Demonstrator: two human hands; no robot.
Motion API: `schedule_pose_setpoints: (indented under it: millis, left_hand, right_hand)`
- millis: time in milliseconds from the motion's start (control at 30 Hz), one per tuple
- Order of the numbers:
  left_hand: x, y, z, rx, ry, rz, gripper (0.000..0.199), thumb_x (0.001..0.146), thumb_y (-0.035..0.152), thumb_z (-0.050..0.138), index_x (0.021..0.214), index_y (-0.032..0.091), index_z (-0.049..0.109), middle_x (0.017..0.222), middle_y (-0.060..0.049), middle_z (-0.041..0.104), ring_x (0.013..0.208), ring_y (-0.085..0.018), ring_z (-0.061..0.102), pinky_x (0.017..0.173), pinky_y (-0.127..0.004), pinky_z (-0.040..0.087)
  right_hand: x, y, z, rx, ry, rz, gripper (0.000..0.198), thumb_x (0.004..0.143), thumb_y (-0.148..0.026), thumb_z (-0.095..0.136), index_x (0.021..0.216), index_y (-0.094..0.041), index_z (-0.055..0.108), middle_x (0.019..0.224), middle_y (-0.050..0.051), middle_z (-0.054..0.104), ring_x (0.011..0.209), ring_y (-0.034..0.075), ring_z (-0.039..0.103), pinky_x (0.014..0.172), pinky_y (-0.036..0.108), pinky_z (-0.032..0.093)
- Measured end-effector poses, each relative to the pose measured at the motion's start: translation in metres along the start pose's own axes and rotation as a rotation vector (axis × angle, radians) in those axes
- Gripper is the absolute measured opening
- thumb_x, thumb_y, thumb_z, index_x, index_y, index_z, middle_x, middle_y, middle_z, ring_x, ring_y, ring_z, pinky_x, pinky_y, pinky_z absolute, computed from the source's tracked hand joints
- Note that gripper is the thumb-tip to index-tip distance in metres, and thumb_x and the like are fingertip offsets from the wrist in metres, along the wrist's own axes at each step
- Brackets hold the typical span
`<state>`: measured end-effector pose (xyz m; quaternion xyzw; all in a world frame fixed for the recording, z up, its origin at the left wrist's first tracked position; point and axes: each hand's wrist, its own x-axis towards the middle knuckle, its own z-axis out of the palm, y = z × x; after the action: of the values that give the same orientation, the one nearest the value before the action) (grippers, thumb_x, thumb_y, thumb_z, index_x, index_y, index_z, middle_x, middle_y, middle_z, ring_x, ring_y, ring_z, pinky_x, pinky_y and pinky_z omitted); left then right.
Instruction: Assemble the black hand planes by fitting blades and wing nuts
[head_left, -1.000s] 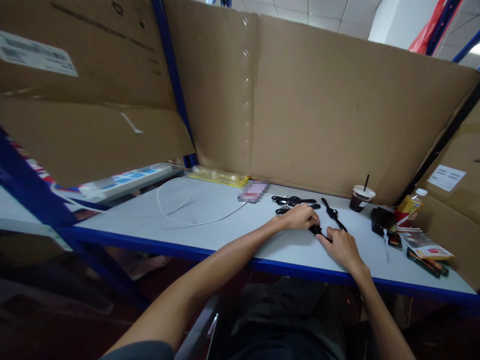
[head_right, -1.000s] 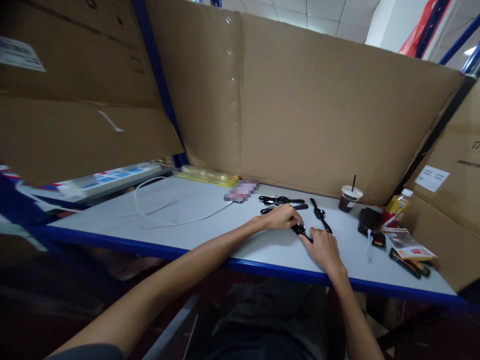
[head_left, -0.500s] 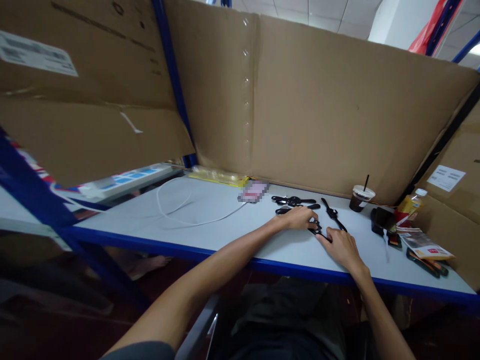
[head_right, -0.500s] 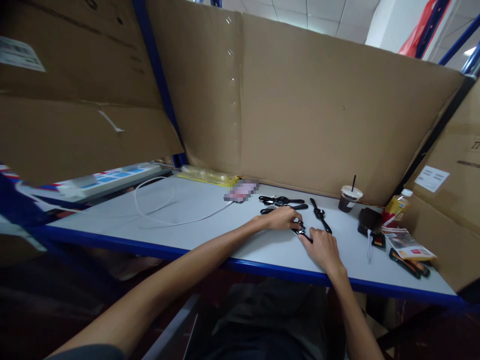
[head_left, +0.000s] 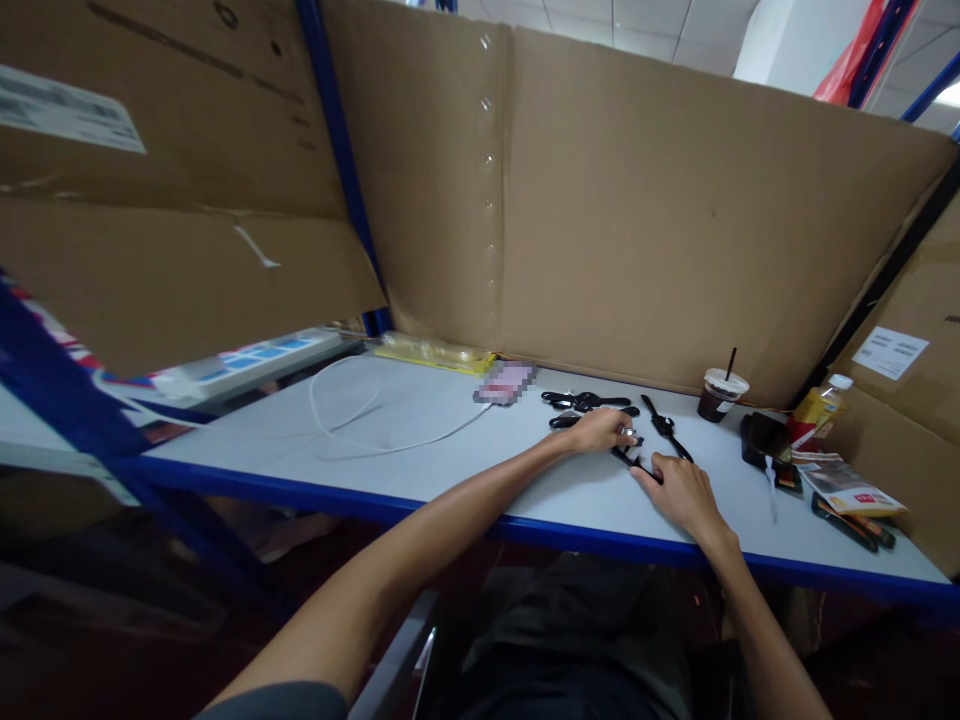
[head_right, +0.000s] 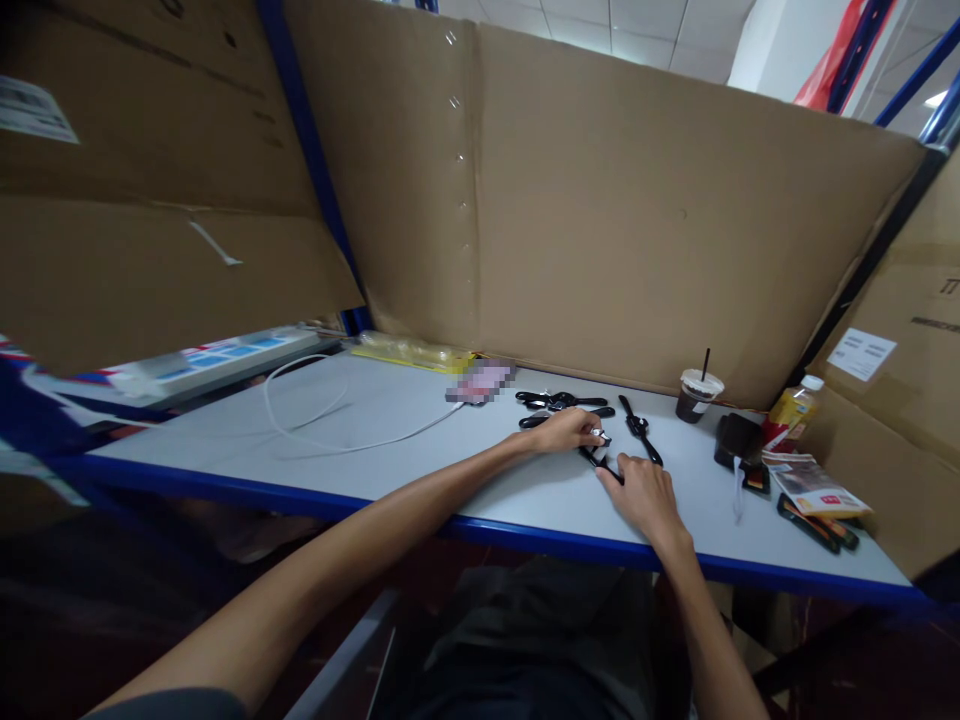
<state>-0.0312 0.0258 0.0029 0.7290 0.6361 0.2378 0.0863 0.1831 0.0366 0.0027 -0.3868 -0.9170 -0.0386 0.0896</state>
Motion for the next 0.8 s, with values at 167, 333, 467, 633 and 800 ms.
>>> schedule_pose_setpoints:
  millis: [167, 333, 467, 633, 800]
  left_hand:
    - [0.000, 0.000, 0.000, -0.072, 0.054, 0.023, 0.024, 0.089, 0.038, 0.065, 0.088, 0.015, 0.069, 0.070, 0.001, 0.061, 0.064, -0.014, 0.052, 0.061, -0.024, 0.032]
    - [-0.001, 0.001, -0.006, -0.100, 0.149, 0.001, 0.023, 0.091, 0.035, 0.063, 0.085, 0.014, 0.068, 0.070, 0.001, 0.061, 0.065, -0.013, 0.052, 0.060, -0.023, 0.032]
    - [-0.002, -0.001, -0.008, 0.023, 0.145, -0.079, 0.018, 0.090, 0.032, 0.066, 0.089, 0.016, 0.070, 0.077, -0.003, 0.068, 0.072, -0.017, 0.061, 0.064, -0.024, 0.038]
    - [-0.003, -0.008, -0.008, 0.142, 0.191, -0.182, 0.023, 0.089, 0.024, 0.064, 0.110, 0.018, 0.071, 0.096, -0.010, 0.075, 0.094, -0.026, 0.069, 0.075, -0.029, 0.047]
    - [-0.005, -0.008, -0.010, 0.118, 0.194, -0.161, 0.031, 0.092, 0.020, 0.056, 0.121, 0.019, 0.066, 0.092, -0.008, 0.075, 0.093, -0.024, 0.070, 0.079, -0.029, 0.049]
  right_hand:
    - [0.000, 0.001, 0.002, 0.005, 0.009, -0.003, 0.036, 0.102, -0.052, 0.048, 0.090, -0.022, 0.066, 0.090, 0.005, 0.074, 0.083, 0.021, 0.069, 0.065, 0.028, 0.032]
    - [0.000, 0.000, 0.001, 0.005, 0.009, 0.003, 0.035, 0.101, -0.051, 0.050, 0.090, -0.023, 0.066, 0.090, 0.005, 0.074, 0.084, 0.022, 0.069, 0.065, 0.027, 0.033]
    - [0.000, 0.000, 0.001, 0.006, 0.005, 0.012, 0.036, 0.101, -0.052, 0.050, 0.090, -0.022, 0.067, 0.090, 0.006, 0.074, 0.084, 0.022, 0.069, 0.064, 0.028, 0.032]
    - [0.000, 0.000, 0.002, -0.002, 0.012, 0.017, 0.037, 0.101, -0.053, 0.050, 0.087, -0.022, 0.065, 0.087, 0.005, 0.074, 0.083, 0.022, 0.069, 0.062, 0.028, 0.029]
    - [0.000, 0.000, 0.001, -0.003, 0.002, 0.019, 0.037, 0.101, -0.053, 0.049, 0.089, -0.022, 0.066, 0.087, 0.005, 0.073, 0.081, 0.022, 0.069, 0.063, 0.028, 0.030]
